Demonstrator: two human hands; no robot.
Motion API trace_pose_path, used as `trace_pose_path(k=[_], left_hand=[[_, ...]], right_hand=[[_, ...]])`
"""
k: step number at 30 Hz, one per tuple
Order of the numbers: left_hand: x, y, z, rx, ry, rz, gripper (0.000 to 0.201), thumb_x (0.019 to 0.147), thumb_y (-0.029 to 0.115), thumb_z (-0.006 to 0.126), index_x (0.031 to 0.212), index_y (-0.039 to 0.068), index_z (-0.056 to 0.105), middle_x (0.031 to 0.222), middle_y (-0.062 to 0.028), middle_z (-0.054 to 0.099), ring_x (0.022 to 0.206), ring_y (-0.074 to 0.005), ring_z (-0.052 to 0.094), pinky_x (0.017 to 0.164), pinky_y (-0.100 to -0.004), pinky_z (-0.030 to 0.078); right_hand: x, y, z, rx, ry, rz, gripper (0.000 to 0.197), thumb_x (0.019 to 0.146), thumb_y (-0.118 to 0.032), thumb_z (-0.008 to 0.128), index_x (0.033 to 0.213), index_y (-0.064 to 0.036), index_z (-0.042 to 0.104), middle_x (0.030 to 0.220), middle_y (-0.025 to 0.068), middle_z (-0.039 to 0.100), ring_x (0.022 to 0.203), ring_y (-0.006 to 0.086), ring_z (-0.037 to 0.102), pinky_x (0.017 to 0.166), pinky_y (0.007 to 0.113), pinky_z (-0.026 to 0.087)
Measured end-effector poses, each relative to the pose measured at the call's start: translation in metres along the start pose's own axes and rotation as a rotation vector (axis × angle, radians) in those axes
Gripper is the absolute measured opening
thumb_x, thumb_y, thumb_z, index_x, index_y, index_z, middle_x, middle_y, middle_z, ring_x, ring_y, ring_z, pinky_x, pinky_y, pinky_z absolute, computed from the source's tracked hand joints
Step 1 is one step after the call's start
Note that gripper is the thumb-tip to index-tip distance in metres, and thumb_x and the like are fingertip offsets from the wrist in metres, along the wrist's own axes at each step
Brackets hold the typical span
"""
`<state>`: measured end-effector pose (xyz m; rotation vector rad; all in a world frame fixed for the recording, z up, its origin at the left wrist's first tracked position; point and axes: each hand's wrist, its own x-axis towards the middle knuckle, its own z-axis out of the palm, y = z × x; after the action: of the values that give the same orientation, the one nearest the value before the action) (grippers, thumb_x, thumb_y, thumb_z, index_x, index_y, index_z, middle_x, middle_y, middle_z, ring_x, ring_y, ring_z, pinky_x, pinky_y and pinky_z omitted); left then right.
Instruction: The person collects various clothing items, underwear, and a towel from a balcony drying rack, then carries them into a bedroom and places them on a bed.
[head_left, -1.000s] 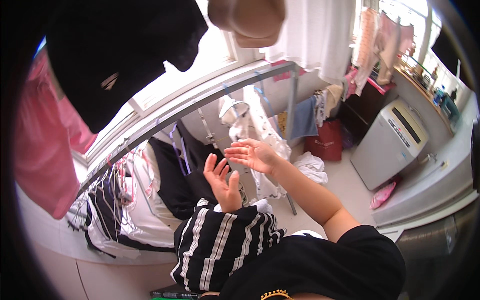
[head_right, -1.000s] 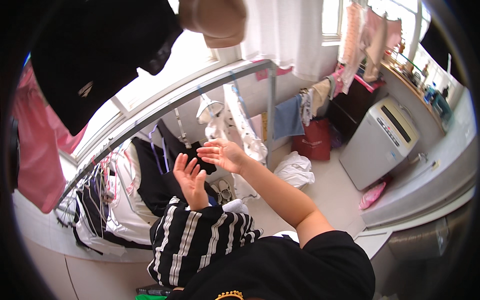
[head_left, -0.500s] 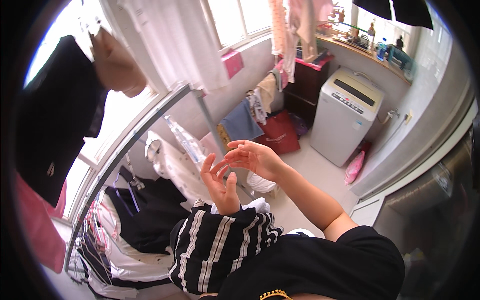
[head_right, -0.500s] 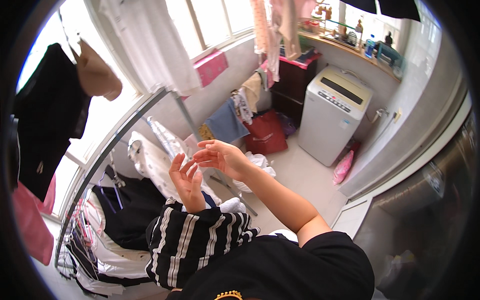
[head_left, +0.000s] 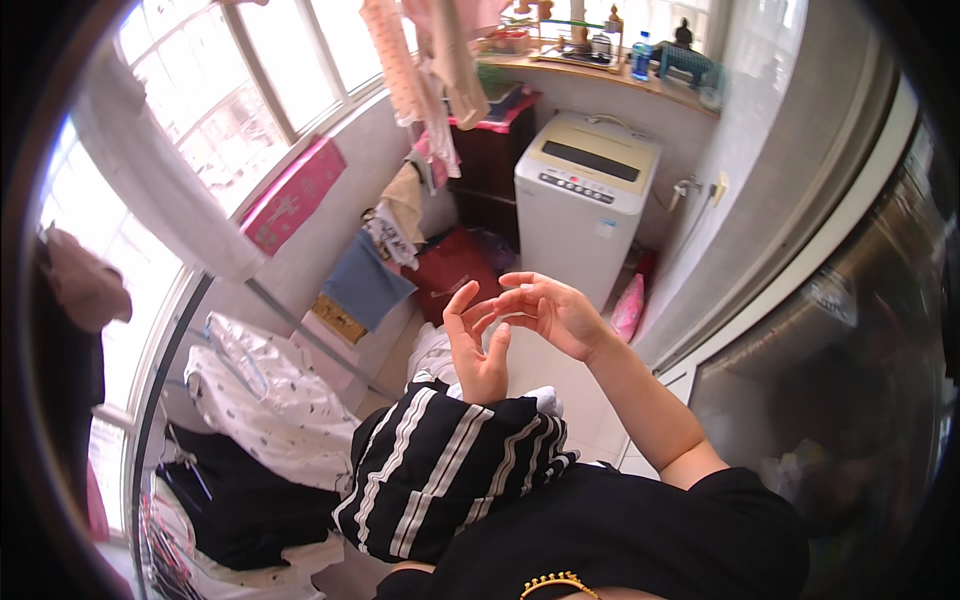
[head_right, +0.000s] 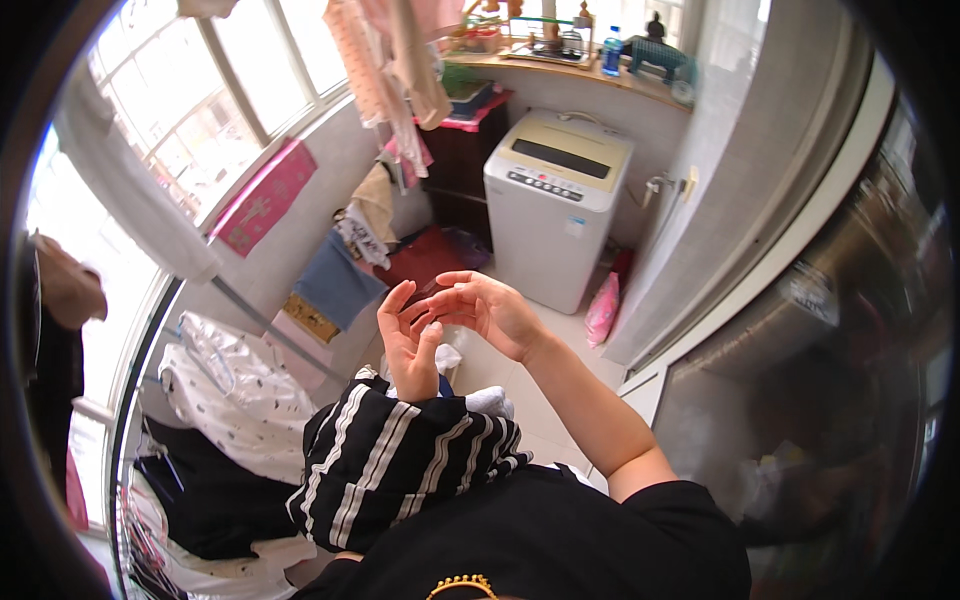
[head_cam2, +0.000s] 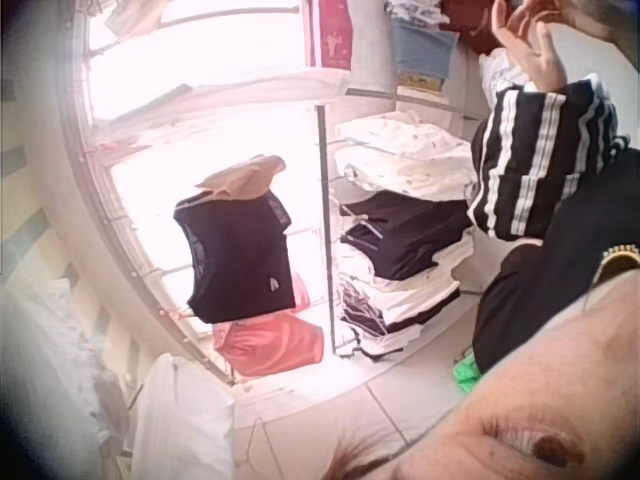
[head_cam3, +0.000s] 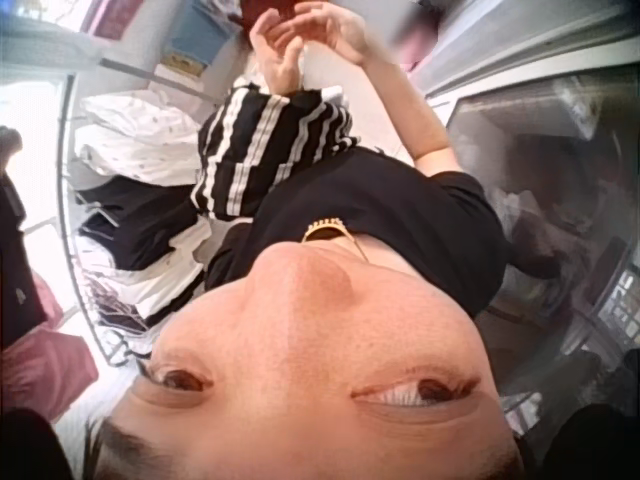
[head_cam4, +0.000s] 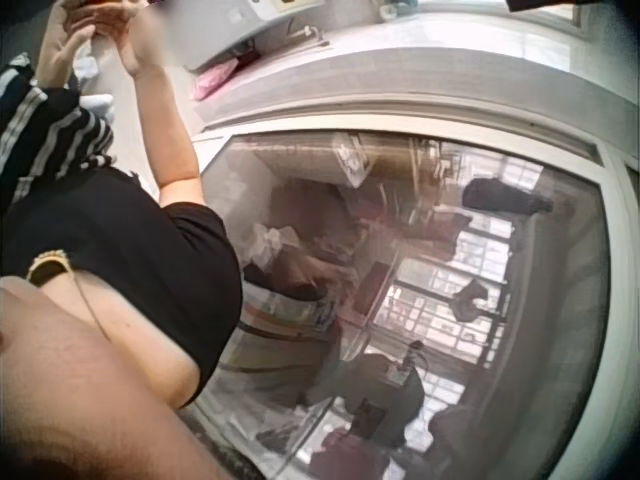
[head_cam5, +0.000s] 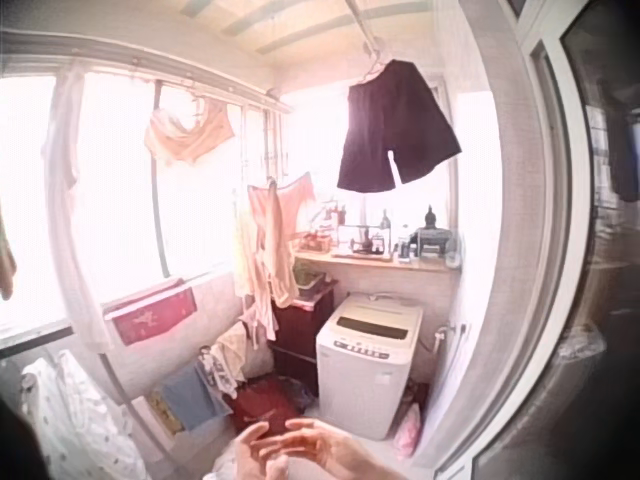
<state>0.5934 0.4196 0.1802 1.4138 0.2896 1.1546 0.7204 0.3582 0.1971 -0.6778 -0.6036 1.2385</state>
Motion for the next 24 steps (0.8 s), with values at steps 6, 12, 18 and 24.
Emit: trace_pose_path(k=[6, 12, 18, 24], left_hand=[[0.022, -0.027, 0.054, -0.053, -0.17, -0.058, 0.055, 0.075, -0.002, 0.053, 0.127, 0.001, 0.033, 0.128, -0.0123, 0.038, 0.107, -0.0193, 0.047, 0.093, -0.033, 0.039], [0.061, -0.061, 0.079, -0.048, -0.21, -0.117, 0.055, 0.077, 0.0, 0.053, 0.128, 0.003, 0.034, 0.128, -0.0125, 0.039, 0.109, -0.0201, 0.046, 0.094, -0.0315, 0.037], [0.13, -0.102, 0.085, -0.033, -0.159, -0.094, 0.054, 0.075, -0.001, 0.051, 0.127, 0.003, 0.036, 0.126, -0.0124, 0.041, 0.109, -0.0205, 0.046, 0.093, -0.0311, 0.037], [0.207, -0.13, 0.076, -0.002, -0.137, -0.091, 0.054, 0.074, -0.003, 0.053, 0.125, 0.002, 0.036, 0.125, -0.0126, 0.042, 0.107, -0.0201, 0.048, 0.092, -0.0312, 0.038]], right_hand=[[-0.022, -0.034, -0.045, 0.015, 0.099, -0.108, 0.031, 0.088, -0.014, 0.042, 0.114, 0.0014, 0.048, 0.096, 0.0148, 0.062, 0.094, 0.0217, 0.058, 0.088, 0.035, 0.043], [-0.008, -0.059, -0.081, 0.018, 0.172, -0.144, 0.028, 0.088, -0.015, 0.043, 0.111, 0.001, 0.049, 0.094, 0.0144, 0.062, 0.092, 0.0213, 0.058, 0.087, 0.034, 0.044], [0.05, -0.086, -0.114, -0.033, 0.163, -0.134, 0.027, 0.088, -0.014, 0.044, 0.11, 0.0005, 0.05, 0.093, 0.0135, 0.062, 0.09, 0.0209, 0.059, 0.085, 0.033, 0.045], [0.123, -0.108, -0.129, -0.04, 0.133, -0.121, 0.025, 0.09, -0.014, 0.045, 0.108, 0.0001, 0.052, 0.09, 0.0122, 0.063, 0.088, 0.0193, 0.059, 0.084, 0.032, 0.045]])
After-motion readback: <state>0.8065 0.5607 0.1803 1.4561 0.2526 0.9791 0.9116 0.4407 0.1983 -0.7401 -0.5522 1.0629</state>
